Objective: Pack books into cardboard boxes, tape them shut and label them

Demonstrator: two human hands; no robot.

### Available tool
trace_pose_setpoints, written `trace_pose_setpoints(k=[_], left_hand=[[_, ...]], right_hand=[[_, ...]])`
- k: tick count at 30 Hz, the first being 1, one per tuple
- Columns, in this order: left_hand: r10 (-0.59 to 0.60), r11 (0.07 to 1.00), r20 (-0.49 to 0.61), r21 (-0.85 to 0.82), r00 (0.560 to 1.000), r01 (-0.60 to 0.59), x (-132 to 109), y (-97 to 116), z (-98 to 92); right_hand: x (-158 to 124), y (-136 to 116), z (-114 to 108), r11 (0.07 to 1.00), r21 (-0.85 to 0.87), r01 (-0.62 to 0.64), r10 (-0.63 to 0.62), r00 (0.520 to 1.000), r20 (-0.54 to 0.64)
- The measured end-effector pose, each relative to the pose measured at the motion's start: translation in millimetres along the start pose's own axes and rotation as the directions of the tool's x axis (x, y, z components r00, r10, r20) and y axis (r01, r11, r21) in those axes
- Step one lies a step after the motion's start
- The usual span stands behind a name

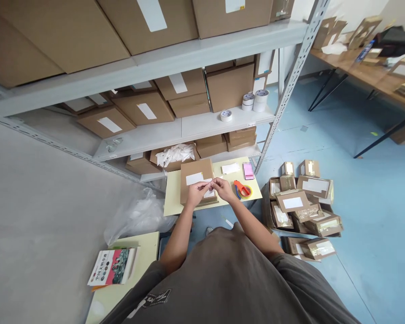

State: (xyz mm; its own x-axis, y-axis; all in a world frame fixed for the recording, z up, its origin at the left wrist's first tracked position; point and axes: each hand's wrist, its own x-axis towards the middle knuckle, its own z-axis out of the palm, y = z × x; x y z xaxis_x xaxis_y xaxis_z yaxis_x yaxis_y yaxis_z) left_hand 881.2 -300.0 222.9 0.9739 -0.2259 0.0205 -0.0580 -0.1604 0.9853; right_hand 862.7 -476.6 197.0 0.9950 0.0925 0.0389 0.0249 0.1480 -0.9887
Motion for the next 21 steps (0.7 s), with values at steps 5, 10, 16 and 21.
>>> trace_pose_setpoints(k=[5, 10, 16, 21], left_hand=[[-0.021, 1.000, 0.014, 0.012, 1.000, 0.021, -0.9, 6.4, 6.8], [-0.070, 0.998, -0.040, -0.006, 0.997, 0.070, 2.0, -1.6, 19.8], [-0.201, 0.961, -0.180, -0.224, 0.963, 0.159, 4.7, -17.4, 40.5], [-0.141, 0.976, -0.056, -0.176, 0.988, 0.129, 0.4, -17.0, 46.7]], right_hand=[[-5.5, -7.8, -7.2, 0.997, -0.071, 0.038, -0.038, 0.999, 0.002], [-11.7, -12.7, -15.2, 0.994, -0.098, 0.054, -0.054, 0.999, 0.003], [-17.1, -5.4, -29.1, 1.000, -0.004, 0.016, -0.016, 1.000, -0.026], [-21.3, 0.9, -40.0, 0.999, -0.030, -0.023, 0.022, 1.000, -0.020]])
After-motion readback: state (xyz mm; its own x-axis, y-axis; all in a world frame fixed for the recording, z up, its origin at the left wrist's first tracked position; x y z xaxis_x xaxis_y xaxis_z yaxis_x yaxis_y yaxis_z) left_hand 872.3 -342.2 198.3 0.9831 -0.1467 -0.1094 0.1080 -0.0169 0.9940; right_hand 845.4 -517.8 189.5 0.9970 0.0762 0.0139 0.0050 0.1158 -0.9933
